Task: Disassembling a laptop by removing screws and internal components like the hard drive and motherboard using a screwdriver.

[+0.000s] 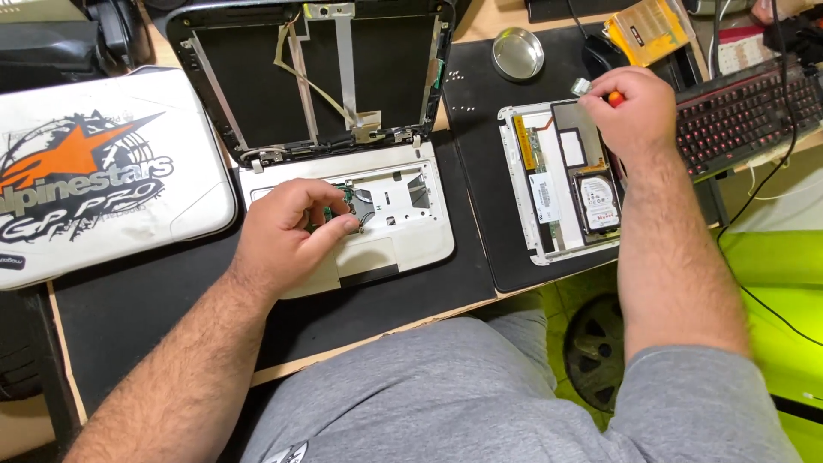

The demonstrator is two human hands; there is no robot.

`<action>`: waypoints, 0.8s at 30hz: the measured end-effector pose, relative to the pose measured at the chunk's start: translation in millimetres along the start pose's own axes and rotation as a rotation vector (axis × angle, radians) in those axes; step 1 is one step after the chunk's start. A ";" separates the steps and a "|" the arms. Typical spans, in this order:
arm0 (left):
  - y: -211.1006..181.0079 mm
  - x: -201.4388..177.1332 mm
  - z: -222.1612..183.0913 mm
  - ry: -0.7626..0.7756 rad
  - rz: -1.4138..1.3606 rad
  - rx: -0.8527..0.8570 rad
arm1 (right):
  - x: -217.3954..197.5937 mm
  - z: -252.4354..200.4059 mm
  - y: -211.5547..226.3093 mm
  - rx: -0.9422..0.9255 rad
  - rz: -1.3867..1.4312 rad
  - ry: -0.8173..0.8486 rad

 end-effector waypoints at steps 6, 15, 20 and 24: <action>3.3 1.2 1.8 0.006 0.025 0.030 | 9.1 25.8 2.9 0.076 0.033 0.127; 8.8 3.5 4.0 -0.003 0.032 0.086 | 36.8 37.7 -14.1 0.087 0.011 0.118; 9.5 4.6 5.0 0.011 0.039 0.069 | 42.8 40.9 -18.4 0.128 0.006 0.112; 8.0 4.2 5.5 0.020 0.049 0.032 | 42.6 46.4 -19.2 0.119 -0.011 0.157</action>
Point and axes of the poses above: each hand's wrist, its own z-axis towards the middle knuckle, its own x-axis out of the palm, y = z × x, the point moved 2 cm from there along z, towards the middle knuckle, and after that the axes turned 14 degrees about -x, right-handed, at the moved point
